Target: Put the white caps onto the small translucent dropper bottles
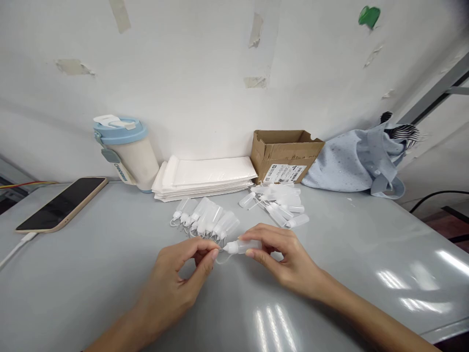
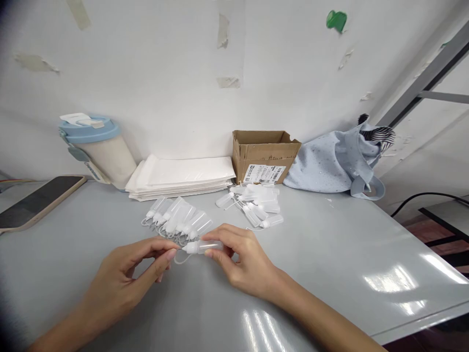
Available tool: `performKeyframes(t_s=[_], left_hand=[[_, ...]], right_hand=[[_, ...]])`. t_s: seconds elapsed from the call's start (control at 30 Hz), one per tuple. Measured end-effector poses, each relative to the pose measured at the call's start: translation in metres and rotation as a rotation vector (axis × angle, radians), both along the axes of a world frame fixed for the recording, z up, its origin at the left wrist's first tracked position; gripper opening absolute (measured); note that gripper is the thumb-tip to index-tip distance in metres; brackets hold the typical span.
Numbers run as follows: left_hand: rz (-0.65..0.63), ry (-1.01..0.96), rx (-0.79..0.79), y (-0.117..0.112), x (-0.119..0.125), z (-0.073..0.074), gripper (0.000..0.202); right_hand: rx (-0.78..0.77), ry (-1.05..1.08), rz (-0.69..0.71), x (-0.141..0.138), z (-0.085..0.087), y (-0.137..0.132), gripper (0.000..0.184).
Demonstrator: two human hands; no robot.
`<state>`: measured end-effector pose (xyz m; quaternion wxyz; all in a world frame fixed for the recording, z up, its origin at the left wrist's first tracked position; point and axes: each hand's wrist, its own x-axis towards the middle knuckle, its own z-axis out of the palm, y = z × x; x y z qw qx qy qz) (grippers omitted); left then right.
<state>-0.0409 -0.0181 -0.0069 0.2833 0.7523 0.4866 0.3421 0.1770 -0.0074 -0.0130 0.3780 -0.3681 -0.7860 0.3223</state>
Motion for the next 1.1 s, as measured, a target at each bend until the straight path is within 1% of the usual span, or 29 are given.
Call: performKeyframes(t_s=[0.33,0.73,0.93,1.0,1.03,1.1], left_hand=[[-0.006,0.007,-0.014,-0.001,0.003,-0.005,0.020],[-0.065,0.032,-0.028,0.001,0.003,-0.008,0.022],[-0.121,0.086,0.017,0.003,0.001,-0.011,0.022],[-0.070,0.092,0.024,0.006,-0.002,-0.008,0.021],[-0.003,0.082,0.024,0.008,-0.005,-0.006,0.020],[0.200,0.031,0.016,0.014,-0.011,-0.001,0.021]], right_hand=[[0.125,-0.003,0.026,-0.001,-0.005,-0.001,0.021],[0.165,-0.008,0.030,-0.003,-0.007,0.000,0.021],[0.123,-0.054,0.026,-0.002,-0.008,0.003,0.019],[0.121,-0.076,0.004,0.000,-0.009,0.005,0.021],[0.122,-0.091,-0.017,0.001,-0.010,0.007,0.024],[0.140,-0.137,-0.077,0.005,-0.013,0.012,0.032]])
